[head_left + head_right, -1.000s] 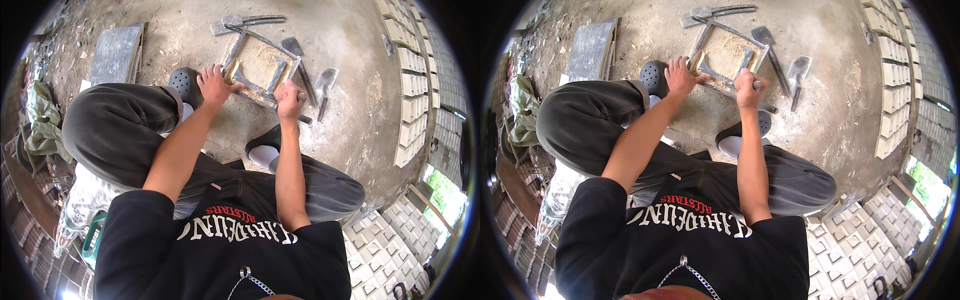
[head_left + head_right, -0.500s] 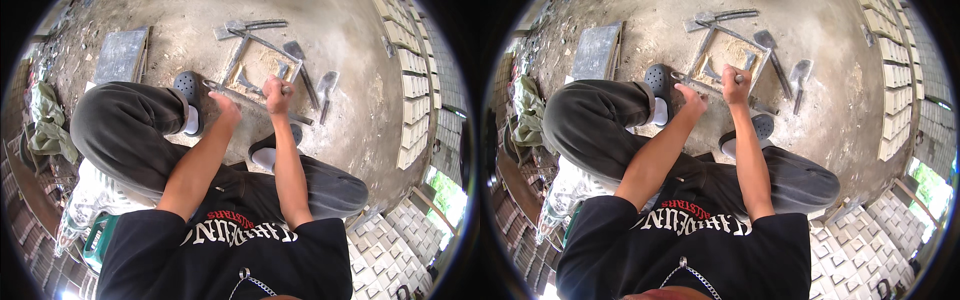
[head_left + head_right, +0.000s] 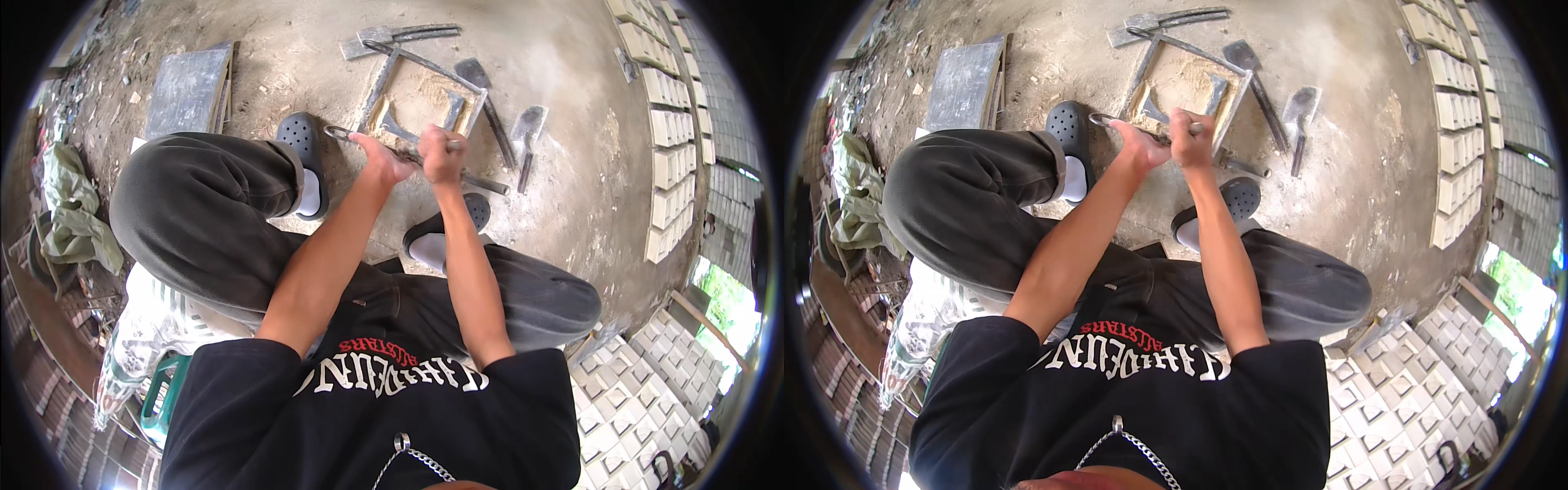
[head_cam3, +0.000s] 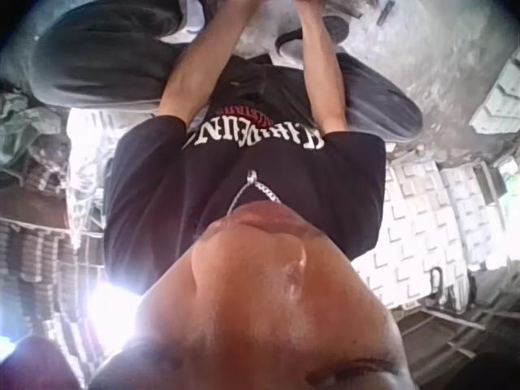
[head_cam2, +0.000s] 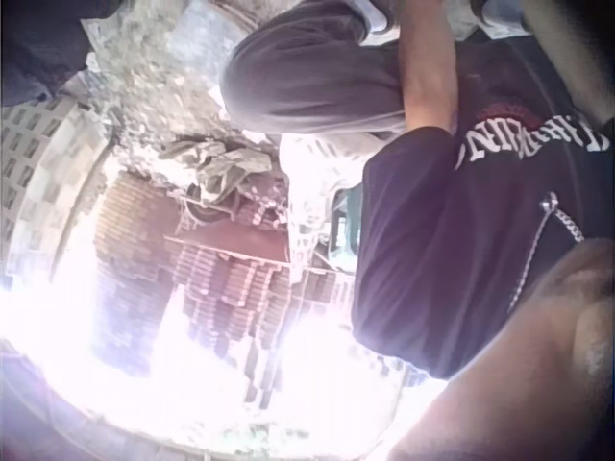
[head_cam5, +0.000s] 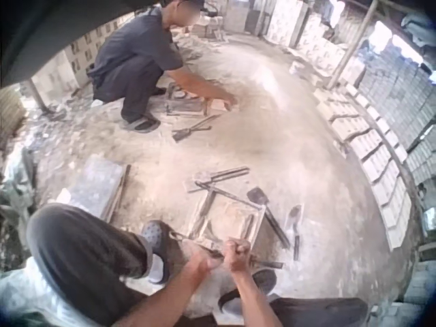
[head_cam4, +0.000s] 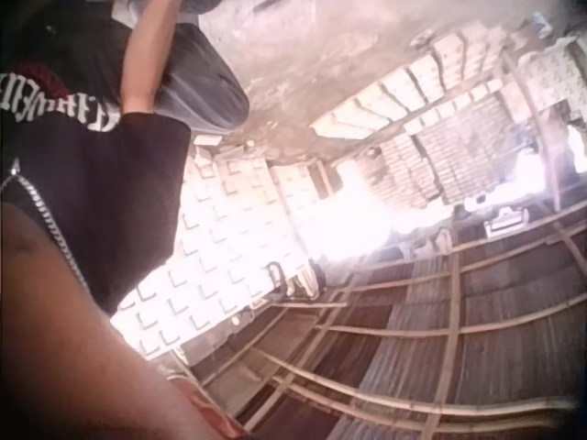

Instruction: The person prepares material in a square mold using a trowel and their hands, then levels the surface and removes the mold to create a brick on the ground.

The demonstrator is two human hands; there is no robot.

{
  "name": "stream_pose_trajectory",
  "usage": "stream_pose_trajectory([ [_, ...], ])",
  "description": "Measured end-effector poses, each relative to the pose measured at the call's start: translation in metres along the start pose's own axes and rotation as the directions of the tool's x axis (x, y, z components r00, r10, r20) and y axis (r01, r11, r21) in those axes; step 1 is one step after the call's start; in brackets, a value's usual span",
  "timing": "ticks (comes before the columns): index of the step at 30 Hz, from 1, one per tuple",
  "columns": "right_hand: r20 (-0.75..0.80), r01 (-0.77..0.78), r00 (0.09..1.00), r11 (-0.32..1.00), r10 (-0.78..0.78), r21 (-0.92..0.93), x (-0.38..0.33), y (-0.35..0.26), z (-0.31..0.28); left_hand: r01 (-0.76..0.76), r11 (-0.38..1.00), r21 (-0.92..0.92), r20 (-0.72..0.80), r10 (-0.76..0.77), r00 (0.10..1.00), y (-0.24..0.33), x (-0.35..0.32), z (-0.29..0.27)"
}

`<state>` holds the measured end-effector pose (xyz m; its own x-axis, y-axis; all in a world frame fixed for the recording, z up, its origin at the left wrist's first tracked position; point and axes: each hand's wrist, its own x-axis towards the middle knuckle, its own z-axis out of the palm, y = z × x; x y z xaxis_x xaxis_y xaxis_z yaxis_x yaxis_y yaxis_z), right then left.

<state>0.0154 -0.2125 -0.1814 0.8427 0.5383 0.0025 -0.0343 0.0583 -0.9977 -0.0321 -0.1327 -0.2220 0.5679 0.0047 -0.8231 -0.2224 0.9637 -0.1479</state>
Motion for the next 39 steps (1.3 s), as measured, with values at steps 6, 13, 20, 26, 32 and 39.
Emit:
stream_pose_trajectory([
  [6, 0.012, 0.038, 0.999, 0.993, -0.040, 0.111, 0.016, -0.015, 0.003, -0.014, 1.000, 0.016, 0.061, 0.013, 0.998, 0.011, -0.003, 0.005],
  [13, 0.024, 0.074, 0.997, 0.994, -0.076, 0.074, 0.025, -0.003, 0.018, -0.045, 0.999, -0.003, 0.216, 0.044, 0.975, 0.021, -0.008, -0.014],
  [20, 0.029, -0.025, 0.999, 0.998, 0.027, -0.064, 0.027, 0.004, 0.028, 0.026, 0.996, -0.082, -0.062, -0.031, 0.998, 0.040, -0.009, -0.006],
  [26, 0.000, 0.039, 0.999, 0.989, -0.040, 0.140, 0.034, -0.016, 0.035, 0.020, 0.998, -0.057, -0.129, -0.027, 0.991, 0.053, -0.005, 0.001],
  [32, 0.003, -0.079, 0.997, 0.995, 0.079, 0.058, 0.031, 0.002, 0.037, 0.105, 0.994, -0.019, -0.015, -0.105, 0.994, 0.058, -0.008, -0.006],
  [39, 0.016, -0.023, 1.000, 0.999, 0.023, 0.037, 0.032, 0.006, 0.044, 0.143, 0.990, -0.001, 0.017, -0.143, 0.990, 0.069, -0.015, -0.004],
])
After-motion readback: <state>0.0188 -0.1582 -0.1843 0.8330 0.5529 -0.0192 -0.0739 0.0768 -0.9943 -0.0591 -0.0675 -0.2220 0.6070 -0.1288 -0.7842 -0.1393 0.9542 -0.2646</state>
